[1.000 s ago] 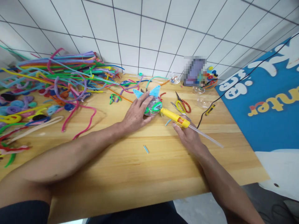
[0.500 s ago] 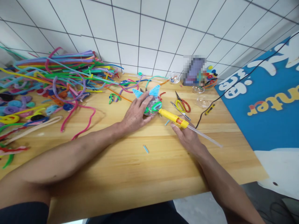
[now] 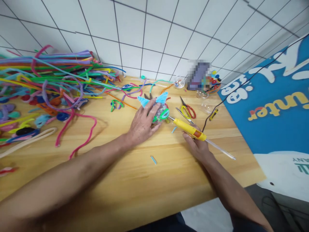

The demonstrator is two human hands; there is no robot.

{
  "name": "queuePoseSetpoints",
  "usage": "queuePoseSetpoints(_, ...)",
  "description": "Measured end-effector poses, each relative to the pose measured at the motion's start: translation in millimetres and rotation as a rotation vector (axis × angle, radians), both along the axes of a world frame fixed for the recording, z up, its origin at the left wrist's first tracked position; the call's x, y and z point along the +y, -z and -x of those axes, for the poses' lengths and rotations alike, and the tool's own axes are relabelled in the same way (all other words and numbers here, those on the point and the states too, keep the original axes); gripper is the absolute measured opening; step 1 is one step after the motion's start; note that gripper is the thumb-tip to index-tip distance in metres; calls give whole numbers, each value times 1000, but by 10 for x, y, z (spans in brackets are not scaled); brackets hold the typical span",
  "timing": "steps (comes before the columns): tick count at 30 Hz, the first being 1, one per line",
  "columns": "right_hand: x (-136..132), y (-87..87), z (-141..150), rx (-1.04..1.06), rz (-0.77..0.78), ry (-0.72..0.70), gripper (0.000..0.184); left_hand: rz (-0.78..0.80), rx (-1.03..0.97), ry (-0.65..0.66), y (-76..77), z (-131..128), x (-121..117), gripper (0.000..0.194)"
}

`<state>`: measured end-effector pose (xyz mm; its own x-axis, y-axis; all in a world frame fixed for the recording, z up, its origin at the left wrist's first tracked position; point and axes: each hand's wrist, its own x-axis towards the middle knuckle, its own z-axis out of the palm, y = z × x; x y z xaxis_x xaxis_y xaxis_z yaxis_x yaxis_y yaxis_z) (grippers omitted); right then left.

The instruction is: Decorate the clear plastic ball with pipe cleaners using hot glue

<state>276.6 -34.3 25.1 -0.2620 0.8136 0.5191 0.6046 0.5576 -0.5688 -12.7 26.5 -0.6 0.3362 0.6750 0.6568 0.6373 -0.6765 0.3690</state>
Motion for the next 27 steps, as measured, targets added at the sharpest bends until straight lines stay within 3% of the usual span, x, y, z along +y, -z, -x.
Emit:
queuePoseSetpoints(4, 18, 52, 6, 0, -35, -3, 14, 37, -20, 1, 24, -15, -17, 83)
queuePoseSetpoints(13, 61, 95, 58, 31, 20, 56, 10, 29, -27, 2, -17, -4, -32, 86)
queuePoseSetpoints(27, 38, 80, 58, 11, 106, 54, 18, 44, 37, 6, -8, 44, -8, 93)
